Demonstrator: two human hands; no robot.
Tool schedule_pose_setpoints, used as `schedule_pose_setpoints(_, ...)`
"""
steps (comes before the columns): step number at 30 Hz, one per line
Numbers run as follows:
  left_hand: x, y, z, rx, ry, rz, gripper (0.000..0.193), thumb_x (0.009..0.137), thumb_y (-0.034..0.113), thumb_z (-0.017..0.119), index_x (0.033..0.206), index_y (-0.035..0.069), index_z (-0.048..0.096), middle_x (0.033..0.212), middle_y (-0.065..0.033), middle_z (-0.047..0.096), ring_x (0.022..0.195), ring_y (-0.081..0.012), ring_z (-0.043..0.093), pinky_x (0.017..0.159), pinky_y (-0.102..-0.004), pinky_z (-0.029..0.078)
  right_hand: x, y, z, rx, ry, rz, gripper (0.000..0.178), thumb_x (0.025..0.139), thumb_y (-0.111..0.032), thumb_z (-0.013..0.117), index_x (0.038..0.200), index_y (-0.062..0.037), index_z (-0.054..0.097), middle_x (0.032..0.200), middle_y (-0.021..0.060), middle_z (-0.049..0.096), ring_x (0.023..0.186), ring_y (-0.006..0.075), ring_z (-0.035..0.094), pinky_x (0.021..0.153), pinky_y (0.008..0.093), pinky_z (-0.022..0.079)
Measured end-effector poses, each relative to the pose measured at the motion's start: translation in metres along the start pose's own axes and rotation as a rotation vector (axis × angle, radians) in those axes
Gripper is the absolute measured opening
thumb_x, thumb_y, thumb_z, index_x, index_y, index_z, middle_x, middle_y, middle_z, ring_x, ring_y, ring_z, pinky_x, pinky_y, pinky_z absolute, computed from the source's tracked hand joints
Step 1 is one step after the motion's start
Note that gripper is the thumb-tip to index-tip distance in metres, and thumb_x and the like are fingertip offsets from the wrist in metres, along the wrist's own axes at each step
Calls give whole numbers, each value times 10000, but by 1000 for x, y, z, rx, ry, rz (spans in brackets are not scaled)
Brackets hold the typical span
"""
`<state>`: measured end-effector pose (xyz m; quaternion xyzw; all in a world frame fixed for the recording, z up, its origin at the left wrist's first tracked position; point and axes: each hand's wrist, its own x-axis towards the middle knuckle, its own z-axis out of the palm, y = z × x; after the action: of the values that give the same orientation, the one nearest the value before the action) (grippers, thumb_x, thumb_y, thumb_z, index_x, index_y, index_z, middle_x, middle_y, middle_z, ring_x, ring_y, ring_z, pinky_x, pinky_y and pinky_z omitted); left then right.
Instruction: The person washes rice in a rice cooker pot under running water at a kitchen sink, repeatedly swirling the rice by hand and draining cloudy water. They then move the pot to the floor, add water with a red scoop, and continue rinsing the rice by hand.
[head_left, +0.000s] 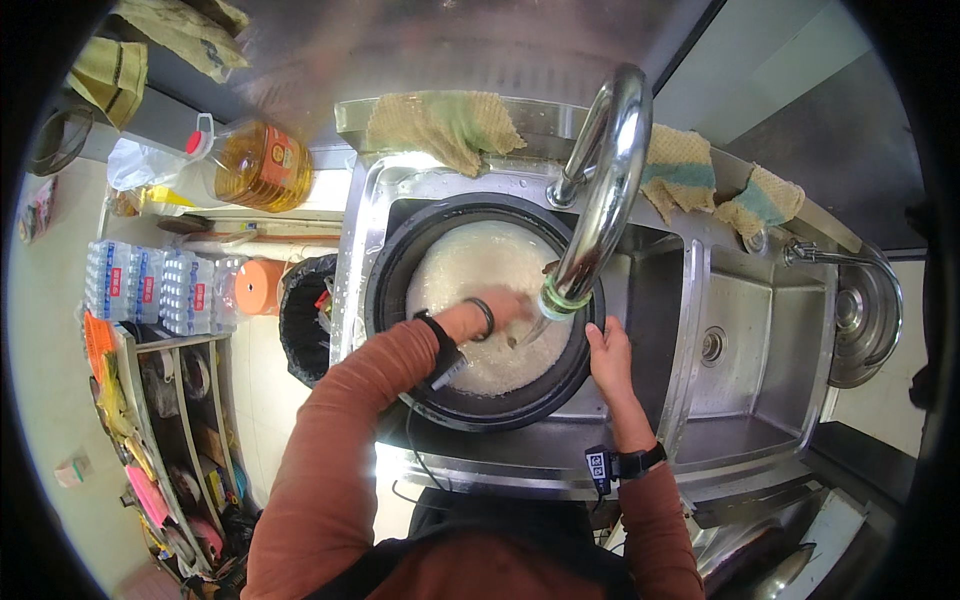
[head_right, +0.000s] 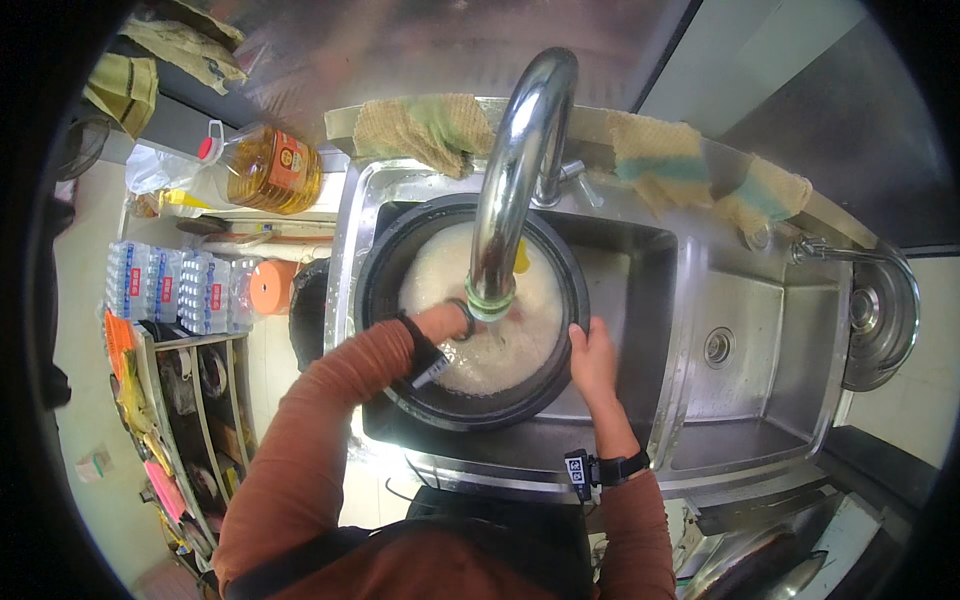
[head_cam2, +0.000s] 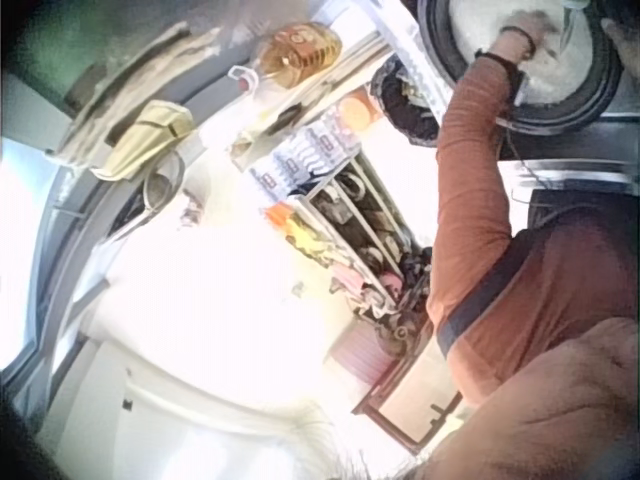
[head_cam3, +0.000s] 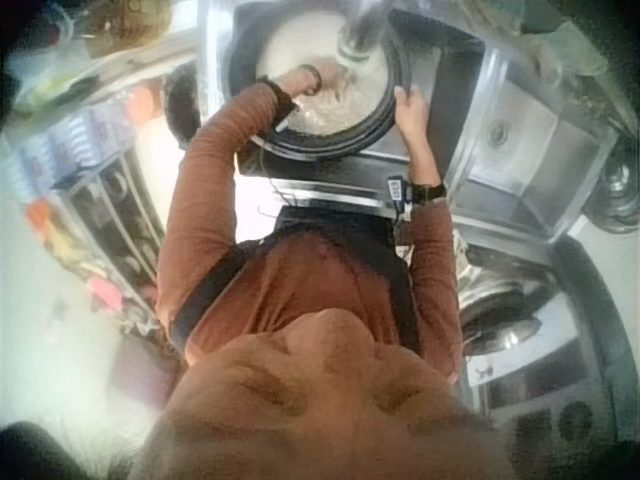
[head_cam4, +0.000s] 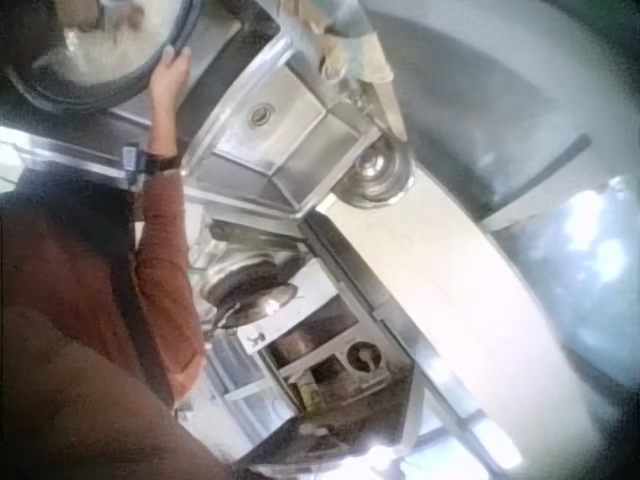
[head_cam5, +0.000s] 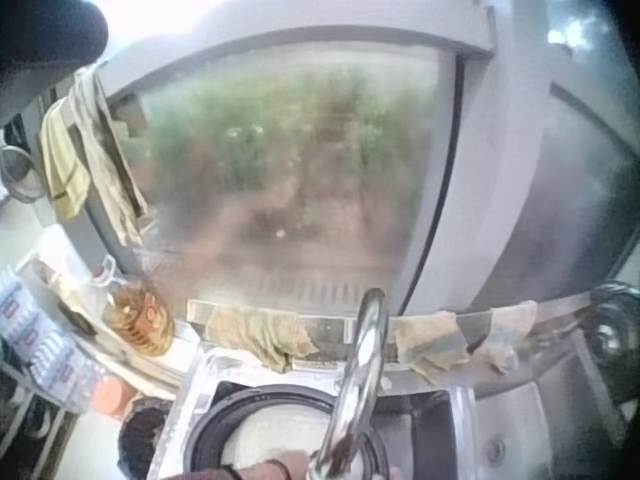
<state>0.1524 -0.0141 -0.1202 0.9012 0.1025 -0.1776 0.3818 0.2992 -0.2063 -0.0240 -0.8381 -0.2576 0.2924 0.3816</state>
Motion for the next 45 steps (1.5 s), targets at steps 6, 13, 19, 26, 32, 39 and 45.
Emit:
schedule_pose_setpoints(6,-74,-27,-60,309,-140,-359,570,703,199,699,1249,153,542,1263,-219,499,1117,-399,529,929,-485,444,4,-2,-4,-138,-79,81,284,897,-252,553,1022,3,539,911,262,618,889,457,578,751,473,444)
schedule_pose_setpoints(13,-104,15,18,8,-311,-475,916,612,332,805,1390,87,385,1265,-263,512,1150,-408,522,952,-439,447,2,-3,1,-132,14,5,242,879,-215,600,919,15,536,678,85,489,636,196,465,623,352,404)
schedule_pose_setpoints(19,-31,48,63,-235,-138,-131,554,687,41,595,1240,48,551,1062,-223,627,1043,-379,578,893,-417,460,0,-3,-2,-131,-27,50,273,884,-240,581,985,11,545,810,207,570,788,369,542,701,435,434)
schedule_pose_setpoints(26,1,-4,-36,97,57,-233,443,784,417,584,1127,142,646,1041,-152,659,978,-320,627,835,-410,491,-1,-5,-2,-117,-20,34,254,885,-236,573,972,2,553,774,180,567,759,345,551,679,426,432)
schedule_pose_setpoints(32,-61,-44,-70,308,-270,-283,819,634,266,792,1372,206,443,1369,-288,367,1213,-428,459,1019,-437,400,0,-7,-2,-112,-28,54,272,891,-239,557,1030,-5,549,869,242,626,854,430,602,739,465,455)
schedule_pose_setpoints(39,-94,-8,21,61,-350,-302,846,593,275,795,1329,29,457,1146,-284,569,1091,-419,551,969,-431,433,2,0,2,-168,-10,71,296,889,-240,562,1037,15,552,928,257,623,896,445,592,767,469,453)
schedule_pose_setpoints(45,-22,23,36,-154,-258,35,377,745,127,618,1122,124,638,1011,-183,655,966,-363,618,848,-415,479,2,2,0,-132,-19,12,313,894,-252,553,1036,27,556,925,272,614,903,451,585,767,471,449)
